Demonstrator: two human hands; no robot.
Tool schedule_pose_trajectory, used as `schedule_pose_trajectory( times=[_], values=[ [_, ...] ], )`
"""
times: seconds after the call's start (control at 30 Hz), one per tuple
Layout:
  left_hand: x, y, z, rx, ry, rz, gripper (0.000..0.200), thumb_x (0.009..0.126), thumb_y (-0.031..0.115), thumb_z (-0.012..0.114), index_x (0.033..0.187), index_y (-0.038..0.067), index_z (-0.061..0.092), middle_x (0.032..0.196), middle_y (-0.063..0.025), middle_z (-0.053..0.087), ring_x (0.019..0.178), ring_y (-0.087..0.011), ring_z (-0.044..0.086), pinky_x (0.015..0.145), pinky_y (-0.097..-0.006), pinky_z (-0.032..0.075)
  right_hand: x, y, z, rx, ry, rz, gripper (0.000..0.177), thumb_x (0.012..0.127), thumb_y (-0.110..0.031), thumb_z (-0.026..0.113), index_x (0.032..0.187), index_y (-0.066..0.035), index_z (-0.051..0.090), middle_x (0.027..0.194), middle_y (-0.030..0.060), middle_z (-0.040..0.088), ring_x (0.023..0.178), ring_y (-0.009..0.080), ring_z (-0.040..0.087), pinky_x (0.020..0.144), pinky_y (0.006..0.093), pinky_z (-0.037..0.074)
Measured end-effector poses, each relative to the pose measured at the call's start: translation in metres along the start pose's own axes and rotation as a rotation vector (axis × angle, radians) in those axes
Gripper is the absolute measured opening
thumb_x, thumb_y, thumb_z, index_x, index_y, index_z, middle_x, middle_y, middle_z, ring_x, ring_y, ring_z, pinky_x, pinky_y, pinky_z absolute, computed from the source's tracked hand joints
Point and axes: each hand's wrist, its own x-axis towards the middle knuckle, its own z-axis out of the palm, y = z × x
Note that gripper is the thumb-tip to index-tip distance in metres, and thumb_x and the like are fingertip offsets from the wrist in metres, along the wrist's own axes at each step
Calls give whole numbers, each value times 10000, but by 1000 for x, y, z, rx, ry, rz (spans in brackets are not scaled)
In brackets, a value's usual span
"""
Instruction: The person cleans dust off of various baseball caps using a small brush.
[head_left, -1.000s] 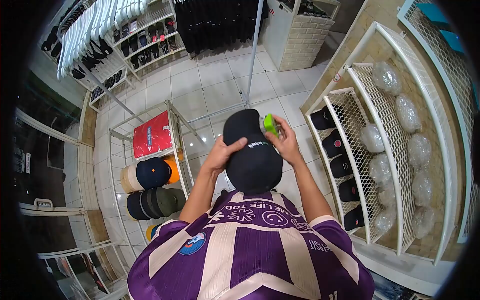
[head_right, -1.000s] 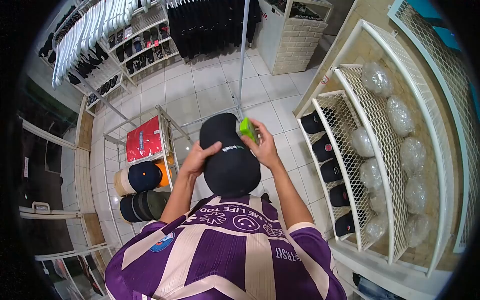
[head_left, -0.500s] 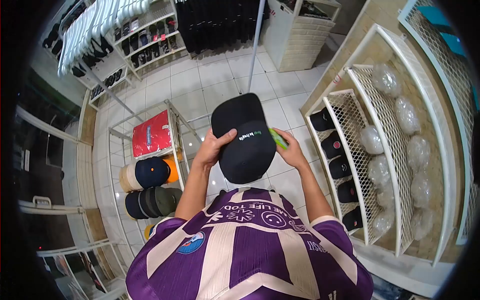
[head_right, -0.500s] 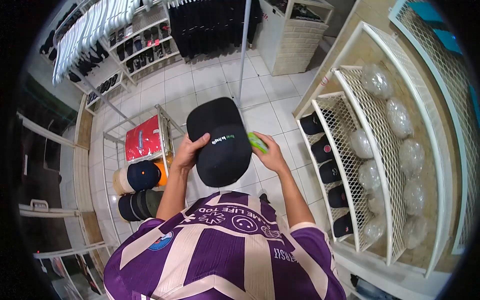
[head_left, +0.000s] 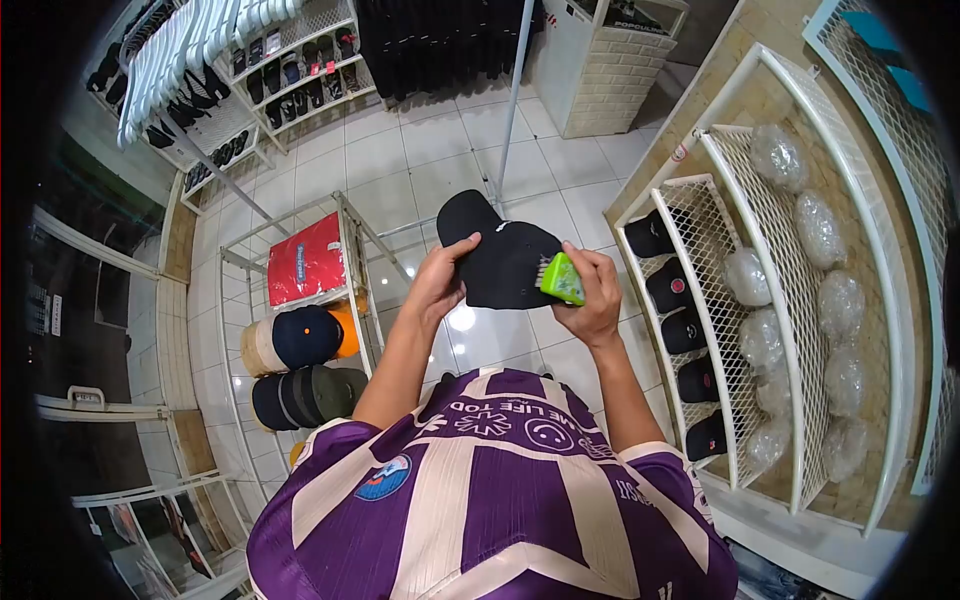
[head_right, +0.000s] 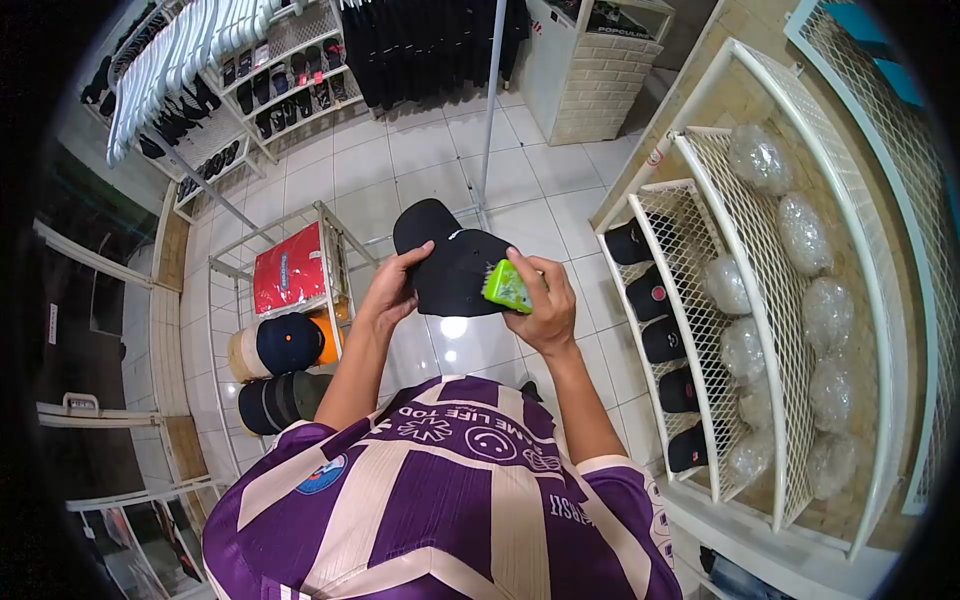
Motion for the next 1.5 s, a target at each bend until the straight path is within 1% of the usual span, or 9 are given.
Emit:
schedule_pose_trajectory(
  times=[0.13,0.23,0.37,0.4,0.53,0.77,1.2,1.37,1.5],
  values=[
    [8,-4,-3,279,332,-36,387,984,313,658,1230,14,641,1246,-153,679,1229,-256,626,971,-407,540,25,-4,-1,299,124,311,678,680,-9,745,1335,-18,569,1099,182,698,1004,304,705,944,363,534],
    [-5,-8,-4,1018,184,787,844,946,461,679,1584,50,310,1636,-191,314,1545,-345,216,1234,-462,184,30,15,-5,625,-33,562,635,714,-21,745,1322,-3,565,1080,145,706,998,226,701,918,322,531],
    [-36,16,16,1604,-47,888,457,883,376,731,1193,40,707,1247,-194,676,1266,-379,570,1186,-464,291,42,32,-14,848,-221,681,534,730,-15,738,1245,20,600,1027,60,698,918,149,658,854,291,529],
    [-31,15,17,1565,-66,1089,329,883,332,744,911,5,732,879,-179,720,904,-377,681,965,-433,478,48,28,-19,914,-277,767,459,753,-38,737,1194,19,624,1004,39,691,891,140,638,836,284,521],
    [-19,-1,21,1378,31,782,367,906,355,706,867,-10,702,585,-211,547,504,-352,561,524,-419,446,52,34,-4,678,-265,782,453,807,-117,759,1212,26,615,996,72,694,887,144,639,817,295,516],
    [-14,-12,13,1265,282,482,419,897,402,690,874,-13,739,572,-212,592,514,-338,591,549,-414,466,57,-4,-19,533,74,599,462,964,-190,562,1351,60,521,1111,204,675,1029,266,654,928,366,495],
    [-13,-39,18,1328,110,603,404,926,329,695,811,-58,682,516,-174,481,443,-208,436,472,-406,374,27,19,35,-158,-131,672,662,797,-325,808,1290,45,565,1072,253,646,997,440,642,882,492,524],
    [-11,-42,17,1352,104,634,409,933,324,685,795,-61,673,508,-162,469,442,-197,431,466,-396,364,32,-11,27,310,-234,661,630,749,-353,858,1182,44,632,999,243,689,960,422,666,871,472,531],
    [-19,-33,24,1333,105,606,349,906,287,681,791,-42,671,586,-249,556,545,-417,597,546,-466,455,29,30,30,-96,-102,723,607,747,-368,866,1125,47,635,990,231,689,931,411,674,840,480,533]
  ],
)
